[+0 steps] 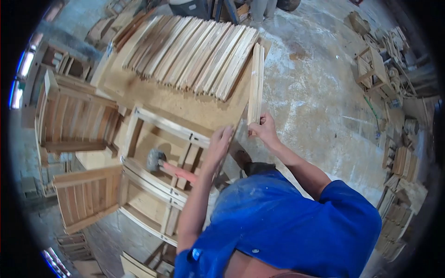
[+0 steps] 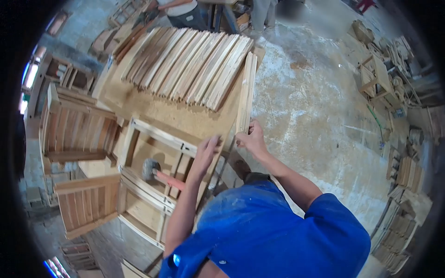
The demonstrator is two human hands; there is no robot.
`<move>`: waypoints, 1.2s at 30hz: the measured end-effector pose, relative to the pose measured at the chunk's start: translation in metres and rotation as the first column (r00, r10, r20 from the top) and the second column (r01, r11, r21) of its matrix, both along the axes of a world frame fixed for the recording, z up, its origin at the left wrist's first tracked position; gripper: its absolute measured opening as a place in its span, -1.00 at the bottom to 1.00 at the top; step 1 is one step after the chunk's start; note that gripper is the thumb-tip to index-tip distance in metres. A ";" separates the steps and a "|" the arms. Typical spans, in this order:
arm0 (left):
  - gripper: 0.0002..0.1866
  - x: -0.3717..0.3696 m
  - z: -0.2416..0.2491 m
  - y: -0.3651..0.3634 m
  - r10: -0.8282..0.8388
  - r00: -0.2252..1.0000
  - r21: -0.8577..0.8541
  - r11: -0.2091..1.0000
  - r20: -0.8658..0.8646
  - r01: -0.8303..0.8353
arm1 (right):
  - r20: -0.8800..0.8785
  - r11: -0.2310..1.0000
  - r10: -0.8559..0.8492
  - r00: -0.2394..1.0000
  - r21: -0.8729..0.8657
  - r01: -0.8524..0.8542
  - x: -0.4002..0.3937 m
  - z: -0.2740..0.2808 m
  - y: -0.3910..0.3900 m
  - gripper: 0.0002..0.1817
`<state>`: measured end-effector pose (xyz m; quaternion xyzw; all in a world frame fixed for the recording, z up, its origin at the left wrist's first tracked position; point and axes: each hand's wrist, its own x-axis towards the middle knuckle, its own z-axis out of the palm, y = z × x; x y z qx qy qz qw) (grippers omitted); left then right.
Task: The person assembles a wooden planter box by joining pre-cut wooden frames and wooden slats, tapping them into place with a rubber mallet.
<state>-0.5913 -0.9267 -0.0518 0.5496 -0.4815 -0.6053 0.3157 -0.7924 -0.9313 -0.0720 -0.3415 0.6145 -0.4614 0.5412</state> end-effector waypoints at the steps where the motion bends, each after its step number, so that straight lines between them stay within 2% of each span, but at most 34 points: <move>1: -0.55 -0.015 -0.011 -0.012 -0.081 0.994 0.027 0.996 -0.069 0.083 | 0.146 0.999 -0.019 0.989 0.047 0.012 0.003 0.016 0.018 -0.58; 2: -0.57 -0.032 -0.006 -0.020 -0.060 0.975 0.194 0.975 -0.215 0.103 | 0.135 0.998 0.006 0.991 0.062 -0.014 0.004 0.022 0.034 -0.58; 3: -0.58 -0.044 0.000 -0.024 -0.018 0.935 0.343 0.928 -0.355 0.148 | 0.229 0.995 0.016 0.973 0.091 -0.038 0.005 0.027 0.047 -0.55; 4: -0.58 -0.050 -0.010 -0.025 0.005 0.931 0.348 0.928 -0.364 0.131 | 0.321 0.992 0.019 0.947 0.115 -0.059 0.005 0.031 0.056 -0.52; 6: -0.60 -0.060 -0.022 -0.027 -0.119 0.952 0.334 0.918 -0.282 0.213 | 0.306 0.985 0.059 0.950 0.135 -0.105 -0.003 0.036 0.068 -0.53; 10: -0.54 -0.053 -0.013 -0.023 -0.072 0.933 0.356 0.912 -0.351 0.205 | 0.298 0.971 0.114 0.948 0.166 -0.169 -0.036 0.036 0.079 -0.59; 12: -0.46 -0.039 0.014 -0.016 -0.005 0.952 0.103 0.994 -0.307 0.038 | 0.290 0.981 0.071 0.954 0.154 -0.120 -0.048 0.026 0.082 -0.62; 13: -0.33 -0.028 0.031 -0.007 0.039 0.944 0.102 0.995 -0.327 -0.006 | 0.285 0.988 0.029 0.958 0.138 -0.071 -0.053 0.020 0.083 -0.65; 17: -0.25 0.037 0.073 0.029 0.060 0.940 -0.002 0.998 -0.335 -0.065 | 0.217 0.989 0.057 0.975 0.123 -0.086 -0.065 0.007 0.088 -0.69; 18: -0.24 0.057 0.096 0.043 0.125 0.750 0.167 0.986 -0.649 -0.020 | 0.340 0.981 -0.047 0.939 0.194 -0.021 -0.065 0.012 0.087 -0.65; 19: -0.23 0.069 0.114 0.053 0.233 0.457 0.300 0.951 -0.859 0.080 | 0.447 0.961 -0.155 0.881 0.275 0.030 -0.063 0.013 0.088 -0.60; 20: -0.23 0.072 0.127 0.057 0.243 0.457 0.303 0.951 -0.855 0.060 | 0.453 0.961 -0.140 0.881 0.278 0.010 -0.062 0.013 0.088 -0.60; 22: -0.27 0.071 0.144 0.059 0.321 0.478 0.199 0.937 -0.818 -0.288 | 0.400 0.972 -0.107 0.910 0.235 0.012 -0.059 0.012 0.089 -0.48; 23: -0.36 0.074 0.146 0.050 0.274 0.643 0.029 0.931 -0.715 -0.364 | 0.403 0.973 -0.088 0.911 0.231 -0.008 -0.059 0.010 0.089 -0.48; 24: -0.36 0.080 0.145 0.044 0.281 0.639 0.023 0.924 -0.716 -0.381 | 0.395 0.972 -0.070 0.916 0.232 -0.025 -0.059 0.008 0.089 -0.50; 26: -0.50 0.094 0.137 0.034 0.286 0.856 -0.176 0.904 -0.430 -0.390 | 0.376 0.972 -0.036 0.926 0.227 -0.054 -0.057 0.006 0.087 -0.52; 28: -0.65 0.099 0.112 0.021 0.343 0.923 -0.295 0.876 -0.174 -0.381 | 0.375 0.976 -0.037 0.926 0.213 -0.047 -0.050 0.014 0.090 -0.53; 29: -0.73 0.100 0.105 0.016 0.347 0.927 -0.420 0.826 -0.144 -0.375 | 0.377 0.977 -0.035 0.926 0.206 -0.047 -0.045 0.020 0.088 -0.51; 30: -0.72 0.110 0.084 0.008 0.296 0.955 -0.547 0.800 0.004 -0.246 | -0.155 0.968 0.236 0.959 -0.051 -0.246 -0.052 0.025 0.091 -0.52; 31: -0.69 0.116 0.088 0.012 0.329 0.938 -0.595 0.778 0.111 -0.202 | -0.278 0.940 0.286 0.917 -0.104 -0.325 -0.038 0.037 0.092 -0.53; 32: -0.63 0.120 0.062 0.014 0.419 0.906 -0.730 0.639 0.067 -0.242 | -0.404 0.905 0.311 0.860 -0.151 -0.398 -0.025 0.052 0.095 -0.54; 33: -0.64 0.132 0.077 0.026 0.402 0.915 -0.738 0.627 0.035 -0.247 | -0.522 0.865 0.309 0.795 -0.193 -0.463 -0.013 0.067 0.097 -0.55; 34: -0.65 0.142 0.092 0.037 0.383 0.924 -0.746 0.616 0.003 -0.253 | 0.191 0.885 0.450 0.872 -0.227 -0.407 -0.041 0.038 0.075 -0.53; 35: -0.71 0.157 0.125 0.064 0.446 0.894 -0.710 0.643 0.041 -0.288 | 0.790 0.944 0.249 0.560 -0.068 -0.323 -0.069 0.008 0.051 -0.51; 36: -0.76 0.174 0.142 0.083 0.481 0.874 -0.673 0.669 0.070 -0.314 | 0.811 0.902 0.356 0.465 -0.167 -0.399 -0.060 0.014 0.044 -0.54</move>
